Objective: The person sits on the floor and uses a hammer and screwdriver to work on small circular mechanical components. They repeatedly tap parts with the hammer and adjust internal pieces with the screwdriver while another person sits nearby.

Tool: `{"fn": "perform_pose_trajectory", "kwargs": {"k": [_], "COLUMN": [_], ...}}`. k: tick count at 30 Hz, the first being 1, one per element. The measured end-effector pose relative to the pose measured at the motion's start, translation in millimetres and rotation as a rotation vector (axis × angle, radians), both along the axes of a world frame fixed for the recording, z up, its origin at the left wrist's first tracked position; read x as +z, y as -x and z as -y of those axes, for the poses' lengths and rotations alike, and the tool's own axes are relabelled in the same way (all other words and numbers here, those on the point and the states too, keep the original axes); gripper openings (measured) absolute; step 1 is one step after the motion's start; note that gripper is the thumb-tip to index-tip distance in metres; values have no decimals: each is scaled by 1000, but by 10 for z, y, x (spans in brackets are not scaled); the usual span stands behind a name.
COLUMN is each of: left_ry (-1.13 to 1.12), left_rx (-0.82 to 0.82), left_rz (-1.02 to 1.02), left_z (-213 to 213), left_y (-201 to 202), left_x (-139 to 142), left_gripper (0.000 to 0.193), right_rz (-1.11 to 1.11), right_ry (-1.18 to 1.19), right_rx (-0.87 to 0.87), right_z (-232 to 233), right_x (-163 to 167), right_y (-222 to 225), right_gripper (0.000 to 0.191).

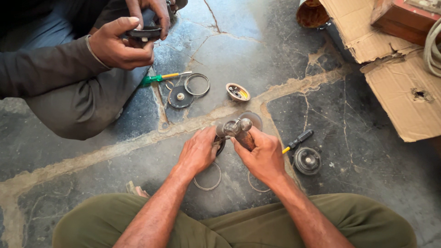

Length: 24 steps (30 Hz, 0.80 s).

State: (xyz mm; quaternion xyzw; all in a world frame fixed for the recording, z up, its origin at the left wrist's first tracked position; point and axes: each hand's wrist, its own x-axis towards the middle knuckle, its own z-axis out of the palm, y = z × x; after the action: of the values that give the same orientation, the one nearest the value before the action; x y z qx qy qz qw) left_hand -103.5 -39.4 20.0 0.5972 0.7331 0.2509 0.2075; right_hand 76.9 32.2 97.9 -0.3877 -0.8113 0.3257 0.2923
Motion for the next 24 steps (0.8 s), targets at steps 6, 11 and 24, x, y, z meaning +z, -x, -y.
{"fn": "perform_pose_trajectory", "kwargs": {"k": [6, 11, 24], "left_ry": [12, 34, -131], "left_rx": [0, 8, -105], "left_rz": [18, 35, 19], "left_z": [-4, -1, 1], "left_y": [-13, -22, -78], "left_x": [50, 72, -9], "left_gripper": [35, 34, 44], "right_rz": [-34, -34, -32], "right_ry": [-34, -18, -13], "right_rx": [28, 35, 62], "right_z": [-8, -3, -26], "right_x": [-27, -19, -56], "right_y": [-2, -1, -8], "right_gripper": [20, 19, 21]}}
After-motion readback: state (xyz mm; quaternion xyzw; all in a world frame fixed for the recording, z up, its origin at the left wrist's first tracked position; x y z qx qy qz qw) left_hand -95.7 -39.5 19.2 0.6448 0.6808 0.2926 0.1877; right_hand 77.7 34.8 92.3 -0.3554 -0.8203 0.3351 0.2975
